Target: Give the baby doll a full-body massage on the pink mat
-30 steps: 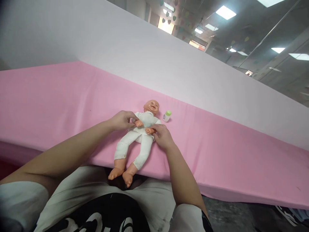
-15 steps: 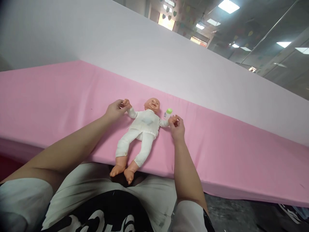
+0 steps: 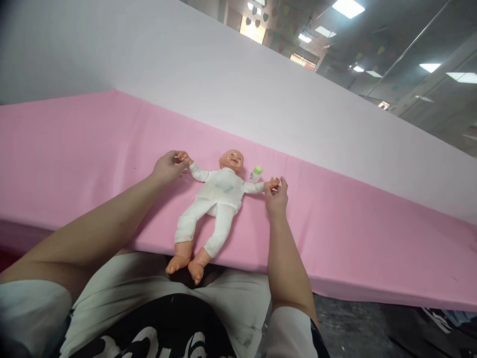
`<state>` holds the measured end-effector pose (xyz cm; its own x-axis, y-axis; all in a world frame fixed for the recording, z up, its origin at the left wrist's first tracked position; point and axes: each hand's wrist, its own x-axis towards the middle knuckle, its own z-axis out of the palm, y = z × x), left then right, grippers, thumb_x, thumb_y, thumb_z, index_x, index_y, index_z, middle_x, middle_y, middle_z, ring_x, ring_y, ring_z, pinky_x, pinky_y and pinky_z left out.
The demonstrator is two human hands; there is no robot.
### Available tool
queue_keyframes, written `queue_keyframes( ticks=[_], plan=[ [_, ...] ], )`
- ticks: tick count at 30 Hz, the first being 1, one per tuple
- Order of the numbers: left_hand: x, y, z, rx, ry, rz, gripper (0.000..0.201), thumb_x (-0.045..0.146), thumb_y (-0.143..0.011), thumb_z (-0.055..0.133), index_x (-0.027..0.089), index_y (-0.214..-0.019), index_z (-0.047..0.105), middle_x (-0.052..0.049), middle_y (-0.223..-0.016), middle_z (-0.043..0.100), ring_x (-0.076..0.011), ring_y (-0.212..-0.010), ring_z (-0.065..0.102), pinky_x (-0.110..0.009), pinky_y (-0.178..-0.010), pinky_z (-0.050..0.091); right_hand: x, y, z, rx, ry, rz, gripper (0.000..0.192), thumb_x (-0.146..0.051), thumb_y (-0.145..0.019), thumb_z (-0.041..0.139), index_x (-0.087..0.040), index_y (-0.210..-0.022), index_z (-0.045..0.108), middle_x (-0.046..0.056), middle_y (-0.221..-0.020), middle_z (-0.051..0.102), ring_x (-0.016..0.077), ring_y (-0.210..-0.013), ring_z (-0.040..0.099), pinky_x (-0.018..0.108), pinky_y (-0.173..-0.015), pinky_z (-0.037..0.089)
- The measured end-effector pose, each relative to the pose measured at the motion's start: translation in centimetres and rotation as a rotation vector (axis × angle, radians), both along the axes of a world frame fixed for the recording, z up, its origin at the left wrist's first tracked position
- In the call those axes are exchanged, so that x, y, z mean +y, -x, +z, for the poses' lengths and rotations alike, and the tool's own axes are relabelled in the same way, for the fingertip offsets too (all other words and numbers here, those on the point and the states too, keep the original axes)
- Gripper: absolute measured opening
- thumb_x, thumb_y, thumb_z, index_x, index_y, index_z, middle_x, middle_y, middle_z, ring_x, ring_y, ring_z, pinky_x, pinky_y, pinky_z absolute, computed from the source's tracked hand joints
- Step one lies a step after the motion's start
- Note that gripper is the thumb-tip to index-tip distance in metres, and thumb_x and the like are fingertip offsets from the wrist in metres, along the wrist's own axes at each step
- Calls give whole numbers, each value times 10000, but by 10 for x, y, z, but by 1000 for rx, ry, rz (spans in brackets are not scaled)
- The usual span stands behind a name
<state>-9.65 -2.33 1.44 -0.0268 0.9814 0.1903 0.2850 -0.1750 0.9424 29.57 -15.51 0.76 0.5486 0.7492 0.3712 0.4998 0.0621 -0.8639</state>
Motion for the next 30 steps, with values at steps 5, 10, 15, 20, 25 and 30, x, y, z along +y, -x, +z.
queue_keyframes(
  ticks=[5, 10, 15, 20, 25, 30],
  plan=[
    [-34, -24, 11, 151, -242, -173, 432, 490, -833, 760, 250, -1193, 763, -32, -1112, 779, -137, -702, 640, -280, -713, 528, -7, 46, 6, -261, -153, 173, 607, -398, -855, 774, -238, -1410, 591, 91, -1255, 764, 216, -949, 731, 391, -864, 621],
    [-47, -39, 12, 405, -452, -504, 326, 349, -823, 718, 231, -1107, 823, -49, -1098, 761, -164, -816, 687, -278, -764, 538, -7, 71, 4, -702, -108, 416, 320, -257, -893, 726, -265, -1210, 778, 66, -1167, 807, 270, -1036, 694, 485, -1015, 569],
    [-48, -39, 12, 508, -543, -566, 333, 241, -815, 655, 225, -1102, 824, -63, -1109, 744, -190, -926, 708, -294, -831, 539, -4, 70, 0, -746, -154, 495, 292, -230, -922, 685, -271, -1182, 812, 45, -1222, 811, 272, -1132, 691, 498, -1082, 541],
    [-45, -38, 10, 383, -395, -336, 397, 453, -877, 696, 230, -1195, 780, -54, -1100, 774, -181, -763, 677, -314, -744, 527, 2, 62, -10, -359, -136, 308, 422, -374, -883, 759, -267, -1291, 763, 67, -1216, 800, 244, -1034, 738, 441, -955, 612],
    [-22, -21, 6, 131, -156, -50, 492, 475, -844, 738, 259, -1284, 702, -46, -1165, 775, -182, -783, 696, -307, -755, 537, 8, 39, -5, 144, -166, 103, 706, -435, -827, 823, -204, -1453, 590, 102, -1185, 794, 226, -1054, 751, 375, -911, 620],
    [6, 5, 0, 82, 104, 66, 306, 377, -789, 749, 200, -1030, 682, -75, -849, 757, -241, -732, 716, -332, -660, 536, 9, -2, -7, 450, -12, 31, 691, -436, -840, 818, -247, -1424, 501, 41, -1001, 784, 177, -809, 754, 289, -684, 635]
  ],
)
